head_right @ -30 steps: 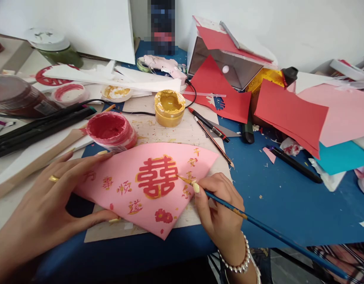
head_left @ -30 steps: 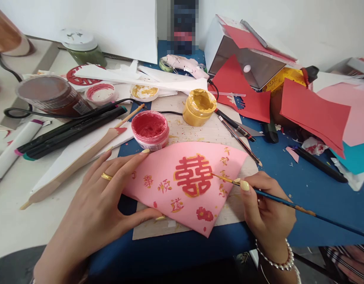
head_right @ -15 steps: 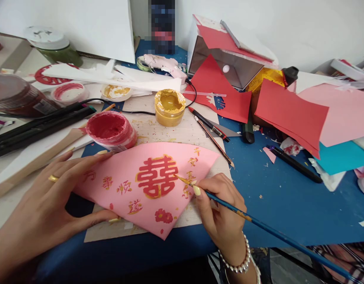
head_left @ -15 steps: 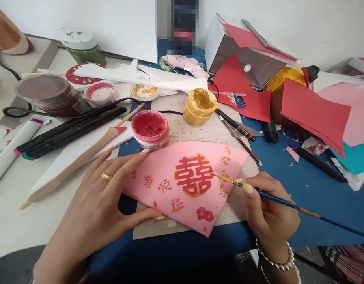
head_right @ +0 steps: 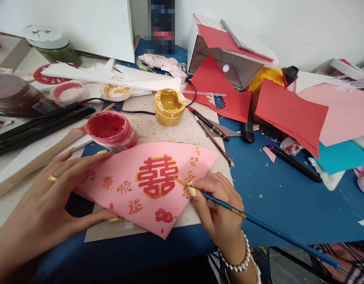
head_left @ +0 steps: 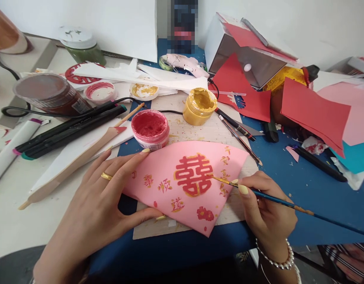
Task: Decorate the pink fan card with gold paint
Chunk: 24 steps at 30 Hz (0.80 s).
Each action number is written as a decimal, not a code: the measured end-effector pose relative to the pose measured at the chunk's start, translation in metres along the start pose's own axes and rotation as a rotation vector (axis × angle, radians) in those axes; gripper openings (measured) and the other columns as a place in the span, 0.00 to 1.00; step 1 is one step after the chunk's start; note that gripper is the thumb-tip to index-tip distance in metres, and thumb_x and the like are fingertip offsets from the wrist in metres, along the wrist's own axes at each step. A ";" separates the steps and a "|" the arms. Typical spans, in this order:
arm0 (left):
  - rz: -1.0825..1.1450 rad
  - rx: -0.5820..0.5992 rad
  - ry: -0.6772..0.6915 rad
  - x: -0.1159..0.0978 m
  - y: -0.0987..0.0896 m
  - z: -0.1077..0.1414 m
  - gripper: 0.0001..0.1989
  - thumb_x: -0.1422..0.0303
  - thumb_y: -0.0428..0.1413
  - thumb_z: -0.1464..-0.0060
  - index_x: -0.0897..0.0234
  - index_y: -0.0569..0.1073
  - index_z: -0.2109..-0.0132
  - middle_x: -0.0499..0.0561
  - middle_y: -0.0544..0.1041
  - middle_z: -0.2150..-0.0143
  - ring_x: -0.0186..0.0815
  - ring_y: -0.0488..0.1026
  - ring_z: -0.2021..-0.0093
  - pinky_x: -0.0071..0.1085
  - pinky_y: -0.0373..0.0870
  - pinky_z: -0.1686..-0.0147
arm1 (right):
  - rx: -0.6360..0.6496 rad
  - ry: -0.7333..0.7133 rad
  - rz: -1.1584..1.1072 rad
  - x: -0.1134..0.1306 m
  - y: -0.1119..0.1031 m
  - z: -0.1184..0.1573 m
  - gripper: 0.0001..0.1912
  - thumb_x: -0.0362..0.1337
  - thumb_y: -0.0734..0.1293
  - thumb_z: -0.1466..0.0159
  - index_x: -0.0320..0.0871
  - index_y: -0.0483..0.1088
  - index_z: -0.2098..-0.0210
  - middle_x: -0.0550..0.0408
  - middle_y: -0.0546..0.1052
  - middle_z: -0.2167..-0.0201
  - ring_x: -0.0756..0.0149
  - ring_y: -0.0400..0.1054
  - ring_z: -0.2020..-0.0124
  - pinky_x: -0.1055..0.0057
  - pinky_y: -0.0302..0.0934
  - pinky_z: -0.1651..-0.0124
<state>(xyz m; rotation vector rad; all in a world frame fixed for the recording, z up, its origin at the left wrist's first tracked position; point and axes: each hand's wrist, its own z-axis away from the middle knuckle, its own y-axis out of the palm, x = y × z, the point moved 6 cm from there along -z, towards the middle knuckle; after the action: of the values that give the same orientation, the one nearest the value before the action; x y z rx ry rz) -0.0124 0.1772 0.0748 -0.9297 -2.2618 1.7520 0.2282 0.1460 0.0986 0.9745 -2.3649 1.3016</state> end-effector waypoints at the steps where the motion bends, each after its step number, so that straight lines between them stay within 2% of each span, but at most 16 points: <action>1: -0.002 -0.002 0.002 0.000 0.000 0.000 0.42 0.46 0.52 0.54 0.64 0.52 0.38 0.57 0.68 0.46 0.45 0.64 0.46 0.47 0.52 0.40 | 0.002 -0.007 -0.007 0.000 0.000 0.000 0.05 0.29 0.64 0.43 0.43 0.67 0.67 0.58 0.71 0.76 0.71 0.63 0.76 0.72 0.57 0.74; 12: 0.005 0.008 -0.012 0.001 0.002 0.000 0.42 0.46 0.53 0.55 0.62 0.52 0.38 0.57 0.68 0.45 0.46 0.64 0.46 0.48 0.53 0.41 | 0.058 -0.043 0.020 0.003 0.002 -0.002 0.05 0.28 0.64 0.43 0.43 0.66 0.67 0.58 0.71 0.77 0.71 0.62 0.76 0.73 0.56 0.76; 24: 0.010 0.010 -0.005 0.001 0.000 -0.001 0.42 0.46 0.53 0.55 0.64 0.53 0.39 0.58 0.68 0.46 0.45 0.64 0.46 0.47 0.51 0.40 | 0.029 -0.010 0.030 0.002 0.002 -0.002 0.05 0.28 0.64 0.43 0.43 0.66 0.69 0.59 0.70 0.78 0.72 0.62 0.77 0.73 0.56 0.75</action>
<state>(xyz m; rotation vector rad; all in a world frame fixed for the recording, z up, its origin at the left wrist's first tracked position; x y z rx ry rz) -0.0128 0.1781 0.0750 -0.9375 -2.2531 1.7708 0.2255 0.1477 0.0999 0.9594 -2.3832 1.3483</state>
